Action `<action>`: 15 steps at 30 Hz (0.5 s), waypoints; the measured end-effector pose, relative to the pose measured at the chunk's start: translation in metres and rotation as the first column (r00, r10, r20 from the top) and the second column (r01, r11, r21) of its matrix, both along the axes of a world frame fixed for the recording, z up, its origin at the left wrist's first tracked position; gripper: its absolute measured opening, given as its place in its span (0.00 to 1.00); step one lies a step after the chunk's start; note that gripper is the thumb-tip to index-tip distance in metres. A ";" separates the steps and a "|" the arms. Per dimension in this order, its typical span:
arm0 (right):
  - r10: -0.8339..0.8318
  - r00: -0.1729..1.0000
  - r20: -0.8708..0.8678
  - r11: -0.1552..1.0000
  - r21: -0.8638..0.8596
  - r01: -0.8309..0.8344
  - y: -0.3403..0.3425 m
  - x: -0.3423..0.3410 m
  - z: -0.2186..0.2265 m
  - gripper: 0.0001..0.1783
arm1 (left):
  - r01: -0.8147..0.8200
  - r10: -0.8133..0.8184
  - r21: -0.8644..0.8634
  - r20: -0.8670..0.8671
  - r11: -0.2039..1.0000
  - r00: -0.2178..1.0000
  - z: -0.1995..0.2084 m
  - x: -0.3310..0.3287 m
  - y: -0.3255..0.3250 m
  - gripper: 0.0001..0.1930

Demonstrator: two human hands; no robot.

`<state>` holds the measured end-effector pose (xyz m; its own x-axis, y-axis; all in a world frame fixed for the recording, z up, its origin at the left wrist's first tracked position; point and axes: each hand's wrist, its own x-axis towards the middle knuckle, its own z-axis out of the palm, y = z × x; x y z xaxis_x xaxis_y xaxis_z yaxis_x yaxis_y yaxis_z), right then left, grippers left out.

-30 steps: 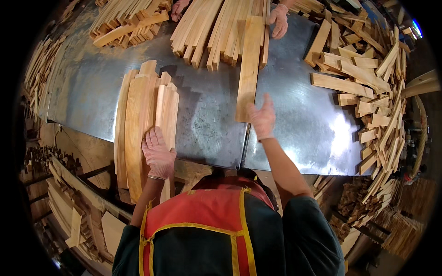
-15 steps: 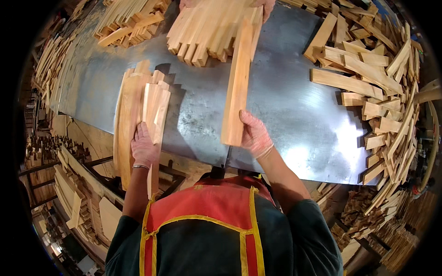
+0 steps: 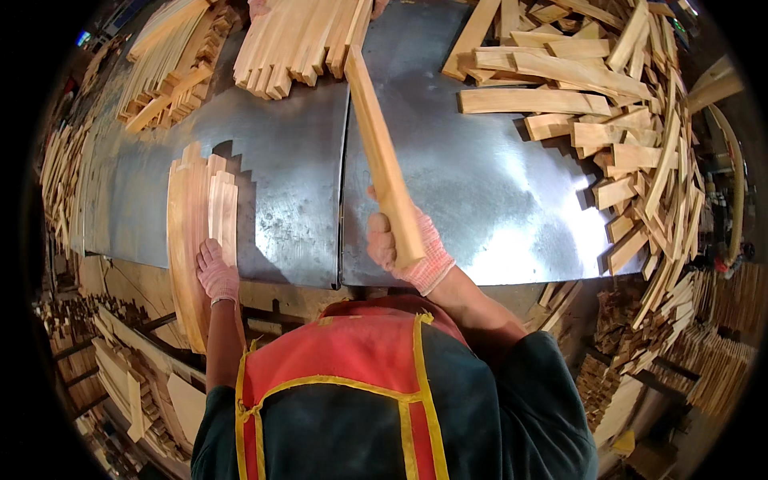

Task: The person sorts wooden planks on a metal table in a workshop. They pick up planks from a large pile, inspect them, and place them into a neat stack. Another person is visible in the background also handling wood.

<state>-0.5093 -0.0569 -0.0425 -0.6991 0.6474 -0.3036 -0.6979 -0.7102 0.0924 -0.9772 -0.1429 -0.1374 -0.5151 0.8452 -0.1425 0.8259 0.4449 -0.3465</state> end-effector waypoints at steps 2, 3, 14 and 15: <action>-0.082 0.905 0.418 0.996 0.057 0.064 -0.020 -0.002 0.011 0.28 | -0.063 0.070 -0.091 0.068 0.994 0.995 0.026 0.013 0.016 0.48; -0.141 0.823 0.551 0.987 0.138 0.076 -0.025 -0.007 0.025 0.30 | -0.091 0.105 -0.138 0.097 0.986 0.990 0.038 0.023 0.022 0.48; -0.403 0.134 0.905 0.872 0.424 -0.245 -0.112 -0.044 0.024 0.44 | 0.038 0.148 -0.159 0.772 0.987 -0.618 0.053 0.226 0.015 0.30; -0.390 -0.021 0.921 0.863 0.357 -0.358 -0.122 -0.043 0.019 0.44 | 0.103 0.288 -0.342 0.550 0.934 -0.784 0.048 0.240 0.016 0.27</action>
